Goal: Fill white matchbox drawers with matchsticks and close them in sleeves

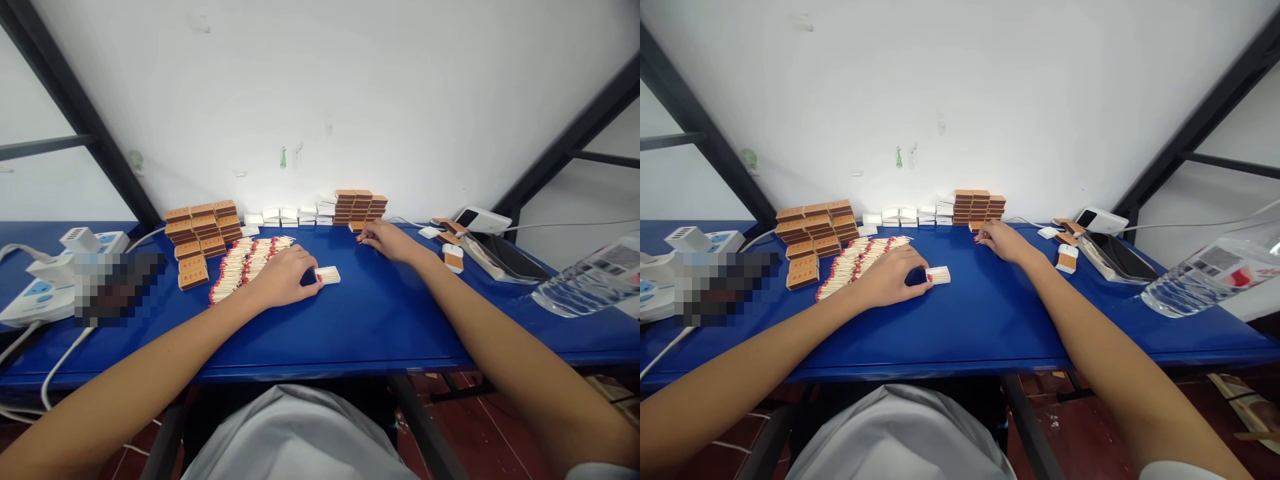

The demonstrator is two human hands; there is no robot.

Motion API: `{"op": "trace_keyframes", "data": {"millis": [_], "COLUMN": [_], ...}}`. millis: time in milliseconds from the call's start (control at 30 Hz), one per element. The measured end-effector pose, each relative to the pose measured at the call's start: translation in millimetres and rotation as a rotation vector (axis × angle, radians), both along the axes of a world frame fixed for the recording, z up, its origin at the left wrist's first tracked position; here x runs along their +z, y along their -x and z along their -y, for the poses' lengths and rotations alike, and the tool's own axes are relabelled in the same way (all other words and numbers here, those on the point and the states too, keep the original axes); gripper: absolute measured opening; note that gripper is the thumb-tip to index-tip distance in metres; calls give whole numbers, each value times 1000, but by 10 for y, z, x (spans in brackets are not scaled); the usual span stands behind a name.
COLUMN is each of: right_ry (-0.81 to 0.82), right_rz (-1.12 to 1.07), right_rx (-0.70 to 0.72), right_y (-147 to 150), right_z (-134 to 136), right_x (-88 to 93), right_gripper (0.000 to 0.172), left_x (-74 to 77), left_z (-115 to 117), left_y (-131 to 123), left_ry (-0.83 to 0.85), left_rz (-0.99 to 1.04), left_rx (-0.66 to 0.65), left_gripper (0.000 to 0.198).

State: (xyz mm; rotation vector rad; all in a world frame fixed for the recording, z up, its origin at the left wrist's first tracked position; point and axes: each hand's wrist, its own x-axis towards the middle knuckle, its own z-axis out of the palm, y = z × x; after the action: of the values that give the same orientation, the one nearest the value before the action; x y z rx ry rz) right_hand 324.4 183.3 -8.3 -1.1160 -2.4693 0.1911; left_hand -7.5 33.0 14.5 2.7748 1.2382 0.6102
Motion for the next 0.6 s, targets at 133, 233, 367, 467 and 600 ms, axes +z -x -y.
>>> {"op": "trace_keyframes", "data": {"millis": [133,233,367,467,600], "right_ry": [3,-13,-16,-20,-44], "right_rz": [-12,54,98,78,49], "right_rx": [11,-8,-59,-47,52], "right_y": [6,7,26,102,367], "right_z": [-23,-41,-2,136,500], "right_x": [-22,-26,2,71,222], "right_gripper": [20,22,20,20,20], "left_x": [-4,0,9,11,3], "left_z": [-2,1,6,7,7], "left_y": [1,-1,-2,-4,-7], "left_ry": [1,6,15,3,-11], "left_rz": [-3,3,8,7,9], "left_rx": [0,-3,-2,5,15], "left_gripper": [21,20,19,19,16]}}
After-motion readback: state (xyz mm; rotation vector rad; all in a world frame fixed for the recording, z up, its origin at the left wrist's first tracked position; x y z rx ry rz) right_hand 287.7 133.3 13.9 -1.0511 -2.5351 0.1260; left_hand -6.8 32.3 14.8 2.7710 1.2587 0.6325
